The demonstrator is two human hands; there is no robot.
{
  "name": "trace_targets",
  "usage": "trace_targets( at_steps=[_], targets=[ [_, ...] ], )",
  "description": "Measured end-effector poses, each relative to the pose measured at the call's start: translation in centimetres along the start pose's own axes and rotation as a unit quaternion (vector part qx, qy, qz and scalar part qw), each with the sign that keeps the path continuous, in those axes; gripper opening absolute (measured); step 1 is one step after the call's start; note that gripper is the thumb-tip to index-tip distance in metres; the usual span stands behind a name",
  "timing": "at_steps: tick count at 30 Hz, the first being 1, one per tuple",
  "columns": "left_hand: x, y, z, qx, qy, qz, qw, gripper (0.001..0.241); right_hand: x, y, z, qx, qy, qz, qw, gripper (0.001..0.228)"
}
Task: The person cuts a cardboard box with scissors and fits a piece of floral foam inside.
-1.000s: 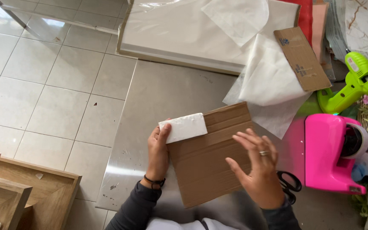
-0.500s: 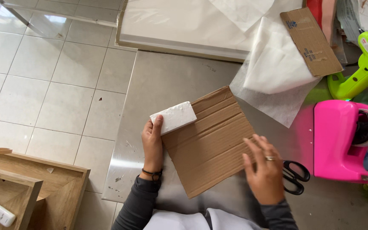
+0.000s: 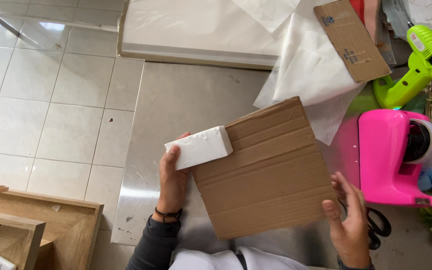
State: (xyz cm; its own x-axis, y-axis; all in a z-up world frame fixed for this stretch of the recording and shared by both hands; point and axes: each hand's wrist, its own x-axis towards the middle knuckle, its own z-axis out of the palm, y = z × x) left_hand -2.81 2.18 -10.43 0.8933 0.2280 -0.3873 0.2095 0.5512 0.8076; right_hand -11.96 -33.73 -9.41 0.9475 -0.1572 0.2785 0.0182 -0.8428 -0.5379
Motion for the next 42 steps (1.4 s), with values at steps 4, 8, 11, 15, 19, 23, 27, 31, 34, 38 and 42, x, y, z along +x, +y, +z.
trace_targets(
  at_steps=[4,8,11,15,19,23,27,31,34,38,42],
  targets=[
    [-0.4,1.7,1.1,-0.082,-0.007,0.031,0.996,0.072,2.4,-4.4,-0.5,0.284,-0.119,0.323,0.895,0.047],
    [3.0,-0.5,-3.8,-0.226,0.067,0.047,0.971,0.05,0.7,-6.1,-1.5,0.157,-0.046,0.252,0.954,0.041],
    [3.1,1.1,-6.6,-0.236,0.049,0.045,0.969,0.07,-1.1,-9.9,-1.6,0.12,0.071,-0.046,0.989,0.03],
    [1.6,4.0,-8.2,-0.206,0.133,0.103,0.964,0.069,1.4,-12.2,1.6,-0.02,0.008,-0.38,0.925,0.044],
    [0.5,4.7,-8.5,-0.148,0.212,0.095,0.961,0.052,-0.9,-8.9,7.6,-0.127,-0.043,-0.443,0.887,0.037],
    [-1.0,3.8,-6.5,-0.117,0.201,0.034,0.972,0.052,-2.7,-7.7,9.4,-0.103,-0.151,-0.382,0.906,0.081],
    [-3.4,2.6,-3.3,-0.021,0.145,-0.004,0.989,0.051,-2.0,-7.9,8.7,-0.048,-0.189,-0.33,0.923,0.07],
    [-5.9,0.0,-1.1,0.073,0.022,-0.03,0.997,0.054,-0.2,-9.3,6.6,0.078,-0.138,-0.19,0.969,0.058],
    [-7.5,-1.9,0.3,0.135,-0.102,-0.056,0.984,0.053,0.8,-10.2,5.4,0.139,-0.118,-0.152,0.971,0.09],
    [-8.4,-1.7,1.6,0.229,-0.172,-0.104,0.953,0.056,1.2,-9.3,4.3,0.032,-0.156,-0.216,0.963,0.108],
    [-8.4,-1.4,1.4,0.283,-0.2,-0.113,0.931,0.056,1.6,-6.9,4.0,-0.016,-0.209,-0.244,0.947,0.086]
  ],
)
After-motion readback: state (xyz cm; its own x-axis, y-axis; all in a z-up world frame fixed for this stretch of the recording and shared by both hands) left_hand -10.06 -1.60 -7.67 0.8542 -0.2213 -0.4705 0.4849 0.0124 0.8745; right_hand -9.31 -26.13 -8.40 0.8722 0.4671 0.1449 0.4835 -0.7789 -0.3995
